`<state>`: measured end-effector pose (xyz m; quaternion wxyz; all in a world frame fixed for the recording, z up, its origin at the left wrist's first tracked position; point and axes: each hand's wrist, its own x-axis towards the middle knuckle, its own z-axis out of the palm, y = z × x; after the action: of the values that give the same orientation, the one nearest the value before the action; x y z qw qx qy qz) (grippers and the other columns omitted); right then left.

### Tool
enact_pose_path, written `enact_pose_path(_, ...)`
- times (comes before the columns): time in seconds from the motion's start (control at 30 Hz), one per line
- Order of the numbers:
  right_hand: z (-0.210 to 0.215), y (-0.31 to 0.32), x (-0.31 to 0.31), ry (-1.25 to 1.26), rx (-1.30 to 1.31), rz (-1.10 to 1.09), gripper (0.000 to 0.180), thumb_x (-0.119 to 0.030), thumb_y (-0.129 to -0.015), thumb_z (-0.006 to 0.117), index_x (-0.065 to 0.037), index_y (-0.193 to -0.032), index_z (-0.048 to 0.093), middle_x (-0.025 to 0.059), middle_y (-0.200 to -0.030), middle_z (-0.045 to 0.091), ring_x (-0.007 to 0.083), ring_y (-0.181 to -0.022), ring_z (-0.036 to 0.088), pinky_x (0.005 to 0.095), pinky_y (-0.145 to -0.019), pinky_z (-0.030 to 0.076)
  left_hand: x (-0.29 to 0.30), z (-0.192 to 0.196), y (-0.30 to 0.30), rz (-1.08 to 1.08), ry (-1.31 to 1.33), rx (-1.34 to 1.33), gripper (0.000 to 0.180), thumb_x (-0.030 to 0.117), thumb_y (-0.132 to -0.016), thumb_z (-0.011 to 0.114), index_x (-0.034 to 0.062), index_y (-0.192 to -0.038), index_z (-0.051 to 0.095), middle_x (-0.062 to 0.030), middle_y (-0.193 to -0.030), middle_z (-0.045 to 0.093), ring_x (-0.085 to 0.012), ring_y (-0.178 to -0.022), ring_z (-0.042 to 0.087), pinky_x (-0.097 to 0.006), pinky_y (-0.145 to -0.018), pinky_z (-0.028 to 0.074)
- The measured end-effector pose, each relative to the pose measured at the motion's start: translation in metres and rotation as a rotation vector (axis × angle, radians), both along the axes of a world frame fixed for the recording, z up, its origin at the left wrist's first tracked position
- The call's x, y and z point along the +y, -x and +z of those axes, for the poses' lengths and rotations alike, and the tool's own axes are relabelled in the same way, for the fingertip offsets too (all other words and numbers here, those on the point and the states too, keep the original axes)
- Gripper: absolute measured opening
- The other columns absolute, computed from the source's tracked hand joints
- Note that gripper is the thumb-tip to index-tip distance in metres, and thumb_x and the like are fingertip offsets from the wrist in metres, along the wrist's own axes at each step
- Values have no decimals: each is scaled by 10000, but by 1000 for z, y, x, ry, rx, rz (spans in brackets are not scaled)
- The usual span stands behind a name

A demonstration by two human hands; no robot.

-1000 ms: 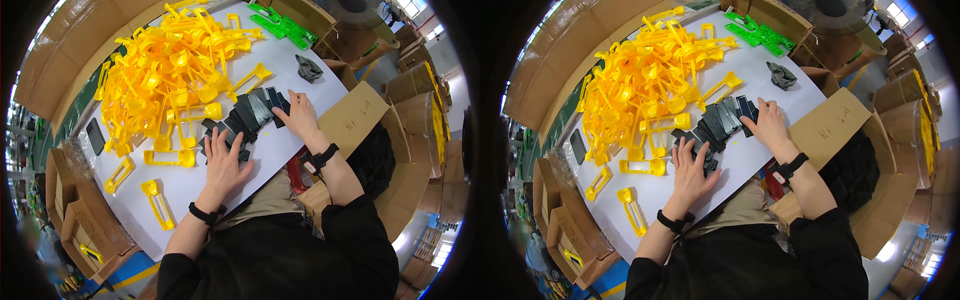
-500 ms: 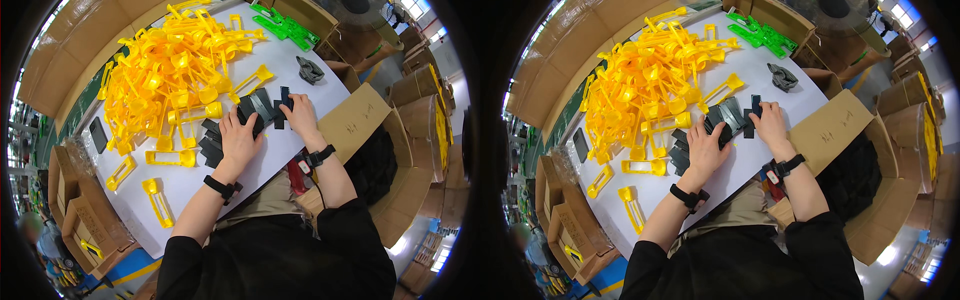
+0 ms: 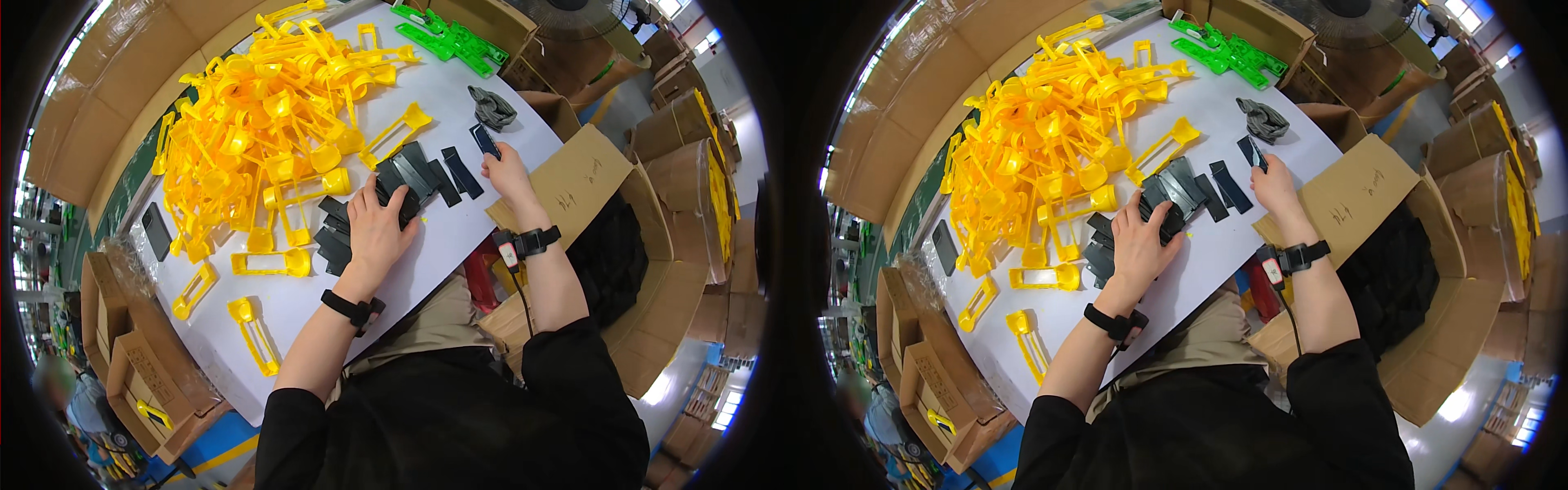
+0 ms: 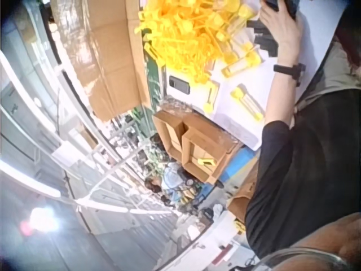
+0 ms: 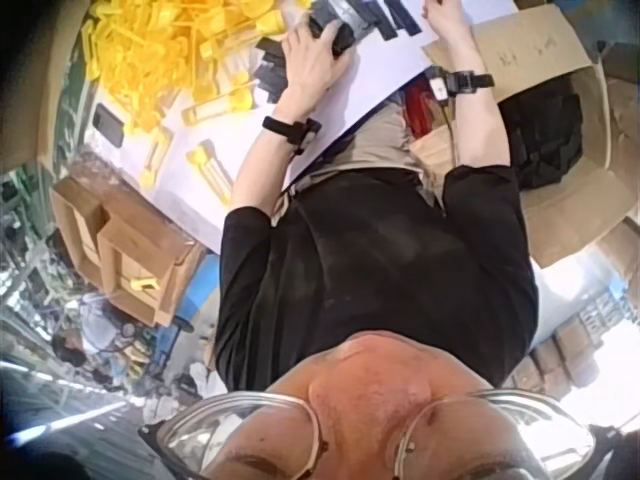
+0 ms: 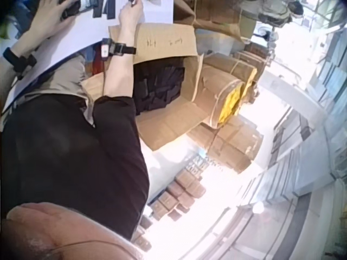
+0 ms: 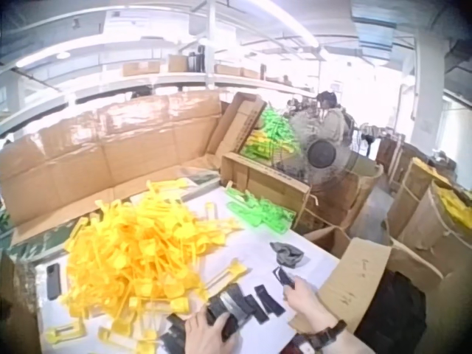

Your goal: The recorder is assembling solar-powered flashlights by inserting the solar panel components into yellow plastic casings.

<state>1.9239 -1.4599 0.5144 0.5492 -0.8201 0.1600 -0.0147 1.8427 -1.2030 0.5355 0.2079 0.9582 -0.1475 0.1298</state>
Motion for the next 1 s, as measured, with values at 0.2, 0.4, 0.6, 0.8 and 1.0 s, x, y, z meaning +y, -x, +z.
enact_pose_path(0.2,14,27,31,747,-88,178,240,-153,-826,652,59,-928,608,233,-895,621,408,-851,599,449,-758,486,-4,0,-3,-14,34,43,545,328,-674,779,205,-1174,600,-246,-1292,425,-419,-1156,426,-486,-978,359)
enact_pose_path(0.4,14,32,34,375,-58,115,376,-94,-722,744,7,-1054,600,173,-926,624,330,-873,606,400,-772,493,-1,4,2,-30,52,53,554,341,-676,781,205,-1182,601,-249,-1276,427,-416,-1146,434,-474,-974,364)
enact_pose_path(0.6,20,25,34,170,-138,70,369,-64,-744,689,-42,-1100,597,144,-916,615,311,-865,602,381,-771,497,8,3,7,-18,30,-16,551,349,-657,781,161,-1143,603,-239,-1246,441,-413,-1116,449,-465,-950,372)
enact_pose_path(0.8,8,30,59,634,-296,298,346,-62,-782,631,-79,-1127,605,179,-1095,506,367,-1078,485,442,-940,405,21,11,7,-2,-23,160,596,389,-645,787,137,-1149,592,-249,-1296,433,-417,-1207,413,-492,-1014,333)
enact_pose_path(1.0,-11,43,70,601,-399,330,353,-167,-862,594,-111,-1210,577,216,-1254,459,401,-1179,425,482,-1003,353,20,0,-4,-117,-32,33,692,442,-667,763,197,-1276,543,-237,-1382,394,-424,-1302,347,-514,-1084,265)
